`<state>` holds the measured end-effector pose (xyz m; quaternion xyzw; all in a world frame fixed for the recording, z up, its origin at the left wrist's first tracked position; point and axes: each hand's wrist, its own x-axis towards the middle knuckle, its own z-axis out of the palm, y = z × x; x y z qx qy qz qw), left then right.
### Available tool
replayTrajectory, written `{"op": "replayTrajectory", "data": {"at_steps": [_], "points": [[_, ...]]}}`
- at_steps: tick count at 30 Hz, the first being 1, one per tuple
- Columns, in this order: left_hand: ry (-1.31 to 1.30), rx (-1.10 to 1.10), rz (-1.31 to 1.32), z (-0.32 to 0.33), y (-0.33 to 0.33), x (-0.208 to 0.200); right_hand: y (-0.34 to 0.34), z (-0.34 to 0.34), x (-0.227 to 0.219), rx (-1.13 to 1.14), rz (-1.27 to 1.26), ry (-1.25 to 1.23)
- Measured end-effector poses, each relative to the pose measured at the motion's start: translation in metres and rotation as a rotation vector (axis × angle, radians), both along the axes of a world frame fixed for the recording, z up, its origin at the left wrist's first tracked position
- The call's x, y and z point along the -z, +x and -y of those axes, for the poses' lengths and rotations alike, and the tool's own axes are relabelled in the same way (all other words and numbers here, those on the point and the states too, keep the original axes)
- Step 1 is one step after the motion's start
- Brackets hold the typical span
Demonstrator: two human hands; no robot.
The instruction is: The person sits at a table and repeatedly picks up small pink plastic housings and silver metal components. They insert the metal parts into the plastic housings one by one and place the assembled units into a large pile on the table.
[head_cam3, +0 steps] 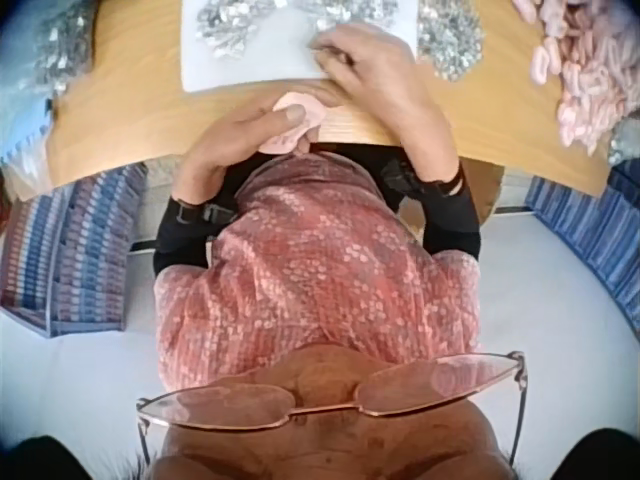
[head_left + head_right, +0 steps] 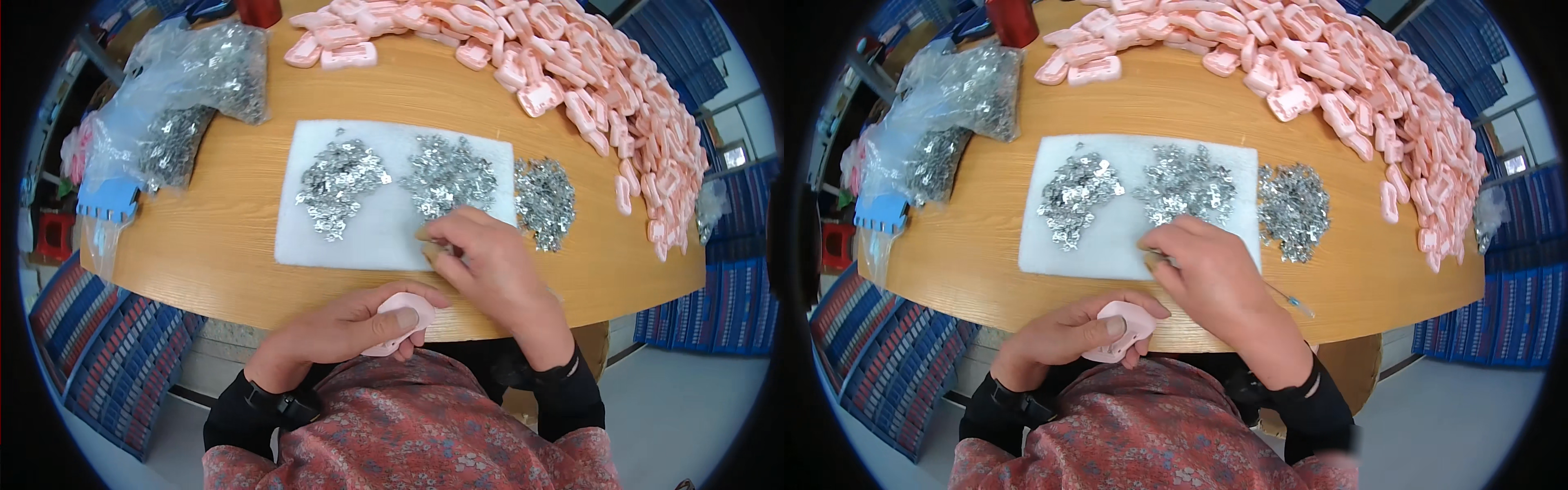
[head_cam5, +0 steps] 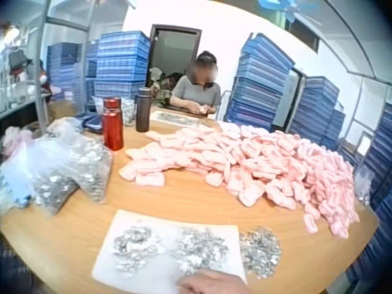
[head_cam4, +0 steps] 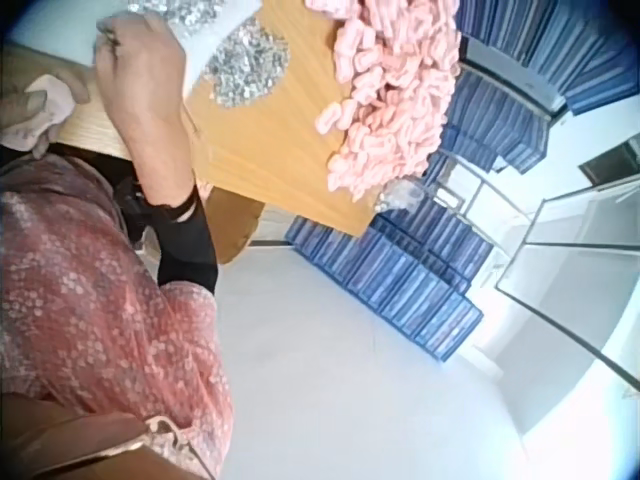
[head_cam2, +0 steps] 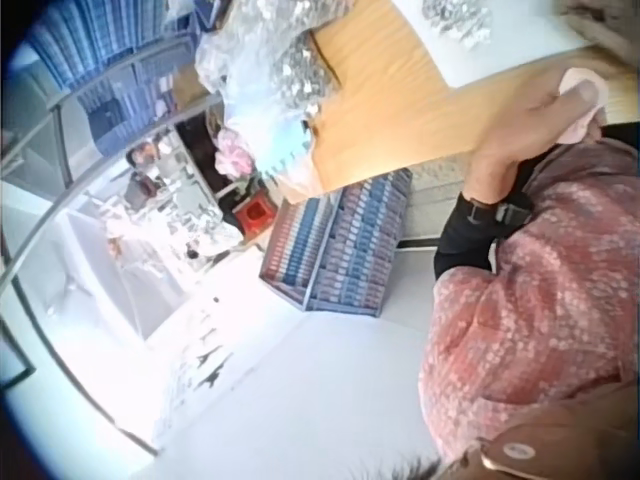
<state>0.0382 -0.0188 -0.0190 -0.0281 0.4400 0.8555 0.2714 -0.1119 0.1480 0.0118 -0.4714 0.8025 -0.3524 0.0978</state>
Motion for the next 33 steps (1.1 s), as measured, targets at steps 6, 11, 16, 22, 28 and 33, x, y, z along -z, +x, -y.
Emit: {"op": "replayTrajectory", "data": {"at_steps": [6, 11, 16, 22, 28, 33], "points": [[0.017, -0.037, -0.142, 0.007, 0.010, 0.007, 0.004, 0.069, 0.014, -0.187, -0.133, 0.075], [0.051, -0.046, -0.135, 0.010, 0.012, 0.011, 0.000, 0.087, 0.018, -0.296, -0.291, 0.199], [0.090, -0.038, -0.134, 0.013, 0.015, 0.015, -0.006, 0.065, -0.001, -0.294, -0.266, 0.201], [0.087, -0.038, -0.182, 0.012, 0.013, 0.017, -0.008, 0.058, -0.002, -0.183, -0.178, 0.227], [0.159, -0.088, -0.096, 0.012, 0.016, 0.021, -0.001, 0.069, 0.012, -0.248, -0.303, 0.225], [0.281, -0.256, 0.060, 0.014, 0.012, 0.018, -0.012, 0.057, 0.014, -0.185, -0.261, 0.210]]}}
